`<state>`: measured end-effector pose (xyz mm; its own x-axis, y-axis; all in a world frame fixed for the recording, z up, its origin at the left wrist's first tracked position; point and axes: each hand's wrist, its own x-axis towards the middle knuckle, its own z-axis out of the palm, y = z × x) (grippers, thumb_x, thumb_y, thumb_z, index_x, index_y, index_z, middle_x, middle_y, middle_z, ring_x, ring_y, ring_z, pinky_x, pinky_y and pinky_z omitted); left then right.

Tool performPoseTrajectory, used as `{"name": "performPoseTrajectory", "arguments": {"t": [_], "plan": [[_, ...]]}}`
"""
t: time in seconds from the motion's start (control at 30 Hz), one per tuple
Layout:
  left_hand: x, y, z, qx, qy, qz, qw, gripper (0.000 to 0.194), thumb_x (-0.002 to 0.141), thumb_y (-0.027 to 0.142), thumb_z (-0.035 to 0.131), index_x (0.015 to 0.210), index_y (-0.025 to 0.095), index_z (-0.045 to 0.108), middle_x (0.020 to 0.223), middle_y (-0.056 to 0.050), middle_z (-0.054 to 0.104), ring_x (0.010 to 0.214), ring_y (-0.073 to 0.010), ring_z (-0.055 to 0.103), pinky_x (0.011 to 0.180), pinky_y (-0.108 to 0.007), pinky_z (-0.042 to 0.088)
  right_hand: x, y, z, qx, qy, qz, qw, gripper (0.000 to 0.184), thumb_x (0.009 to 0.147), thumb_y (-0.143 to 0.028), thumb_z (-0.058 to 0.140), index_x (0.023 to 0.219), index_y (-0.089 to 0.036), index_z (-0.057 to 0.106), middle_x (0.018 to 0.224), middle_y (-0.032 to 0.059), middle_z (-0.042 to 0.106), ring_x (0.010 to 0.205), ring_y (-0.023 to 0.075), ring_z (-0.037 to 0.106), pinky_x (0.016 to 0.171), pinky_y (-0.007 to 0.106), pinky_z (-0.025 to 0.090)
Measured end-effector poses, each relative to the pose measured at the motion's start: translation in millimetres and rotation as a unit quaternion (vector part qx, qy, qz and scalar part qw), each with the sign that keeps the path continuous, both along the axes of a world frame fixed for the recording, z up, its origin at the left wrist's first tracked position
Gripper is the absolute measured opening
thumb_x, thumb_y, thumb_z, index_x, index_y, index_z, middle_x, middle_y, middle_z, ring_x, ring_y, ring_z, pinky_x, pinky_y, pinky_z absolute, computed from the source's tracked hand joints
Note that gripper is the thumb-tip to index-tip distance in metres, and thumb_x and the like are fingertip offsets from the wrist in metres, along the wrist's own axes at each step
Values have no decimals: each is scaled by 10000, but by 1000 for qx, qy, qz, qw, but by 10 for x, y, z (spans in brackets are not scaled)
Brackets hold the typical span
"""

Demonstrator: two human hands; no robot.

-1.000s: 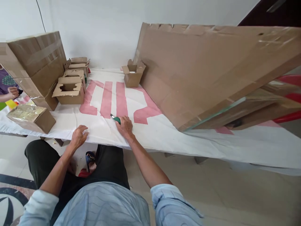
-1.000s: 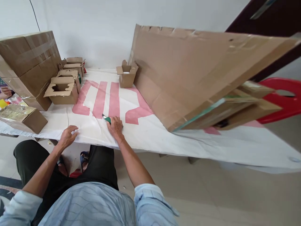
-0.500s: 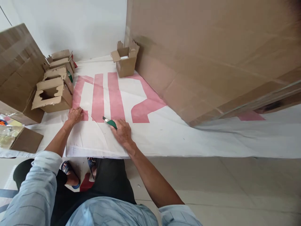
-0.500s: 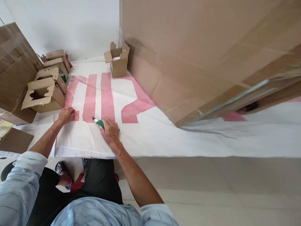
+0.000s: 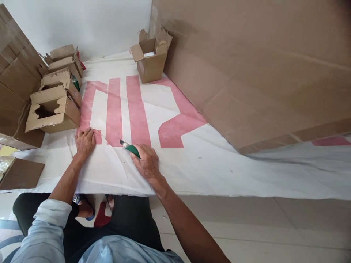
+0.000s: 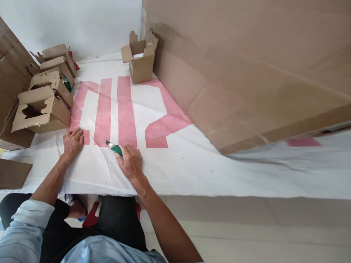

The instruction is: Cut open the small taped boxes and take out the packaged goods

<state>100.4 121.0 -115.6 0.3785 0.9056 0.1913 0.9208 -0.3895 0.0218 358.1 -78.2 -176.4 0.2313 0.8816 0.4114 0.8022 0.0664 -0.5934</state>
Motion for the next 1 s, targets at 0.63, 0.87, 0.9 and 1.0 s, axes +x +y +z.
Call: {"name": "performPoseTrajectory", "arguments": {"t": [0.63, 0.87, 0.9, 1.0], "plan": [[43, -190, 22, -38, -69, -8, 997, 424, 1134, 278, 527, 1442, 224, 813, 1679, -125, 714, 1538, -391, 606, 1270, -581, 454, 19, 66, -24, -36, 32, -32, 998, 367, 1118, -375, 573, 1367, -210, 786, 1276, 173, 820, 1180, 357, 729, 1009, 457, 569], [588, -1889, -88, -213, -78, -270, 936, 500, 1097, 369, 703, 1543, 146, 741, 1780, -252, 591, 1706, -464, 495, 1370, -638, 396, 143, 210, 101, -11, 183, -50, 982, 360, 1024, -473, 636, 1245, -239, 797, 1202, 113, 861, 1085, 323, 771, 980, 444, 610], [688, -2251, -80, -276, -85, -356, 889, 542, 1065, 445, 781, 1520, 152, 759, 1721, -254, 651, 1658, -467, 560, 1349, -613, 441, 199, 248, 152, -14, 206, -37, 978, 365, 998, -494, 648, 1204, -233, 799, 1131, 96, 861, 1022, 309, 761, 938, 432, 608], [872, -3026, 17, -492, -97, -597, 627, 462, 1111, 543, 754, 1479, 267, 791, 1431, -97, 858, 1364, -313, 807, 1155, -403, 622, 385, 341, 336, -13, 239, 5, 971, 390, 928, -540, 682, 1116, -217, 792, 963, 48, 815, 893, 264, 702, 837, 391, 568]]}}
